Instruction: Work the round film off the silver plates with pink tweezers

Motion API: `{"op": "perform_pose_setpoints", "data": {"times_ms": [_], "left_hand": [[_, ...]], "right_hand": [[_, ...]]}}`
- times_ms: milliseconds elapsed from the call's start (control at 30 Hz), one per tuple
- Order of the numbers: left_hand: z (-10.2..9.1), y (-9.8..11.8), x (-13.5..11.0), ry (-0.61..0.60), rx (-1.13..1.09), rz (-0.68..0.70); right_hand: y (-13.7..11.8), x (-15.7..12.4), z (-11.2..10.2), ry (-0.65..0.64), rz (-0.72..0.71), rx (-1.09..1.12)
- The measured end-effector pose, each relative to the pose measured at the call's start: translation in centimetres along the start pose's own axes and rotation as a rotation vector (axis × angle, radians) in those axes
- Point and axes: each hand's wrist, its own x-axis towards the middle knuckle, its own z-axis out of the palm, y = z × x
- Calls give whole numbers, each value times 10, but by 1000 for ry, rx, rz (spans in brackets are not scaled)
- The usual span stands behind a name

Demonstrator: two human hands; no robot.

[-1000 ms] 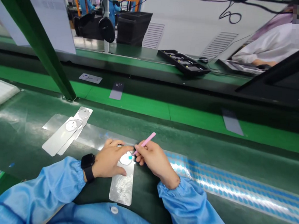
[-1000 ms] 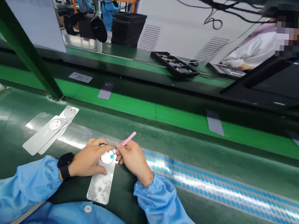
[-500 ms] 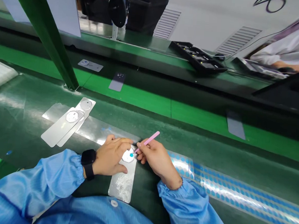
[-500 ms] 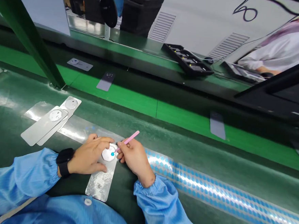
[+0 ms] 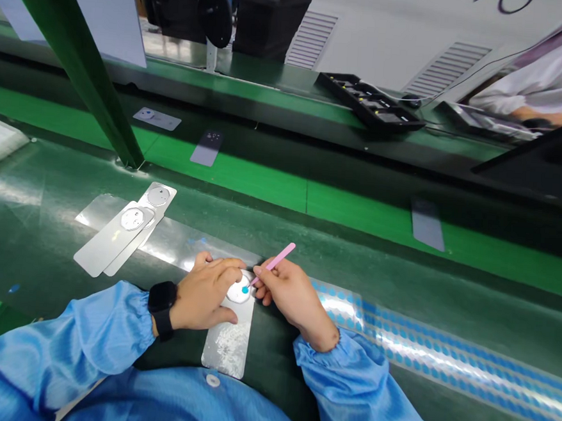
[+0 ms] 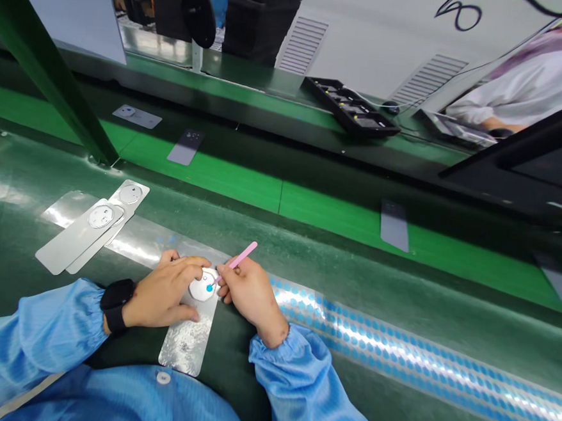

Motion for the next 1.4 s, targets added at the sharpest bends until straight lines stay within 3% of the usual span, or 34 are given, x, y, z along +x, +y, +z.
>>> {"op": "perform_pose_setpoints", "data": {"times_ms": [433,833,933,1133,1400], "left_hand": [[-3,2,-3,-48,100,3],[-13,11,-3,-79,217,43],[-14,16,-2,-83,248,29],[-13,20,-1,-86,298,6],[-11,23,-2,-102,317,-21]], "right_hand": [[-11,-6,3,45,29,-109],[-4,-8,4,51,-63,-150],[-2,-6,2,51,-43,-86],[5,0,-4,50,-17,259],[2,-2,-2,43,-13,235]]}}
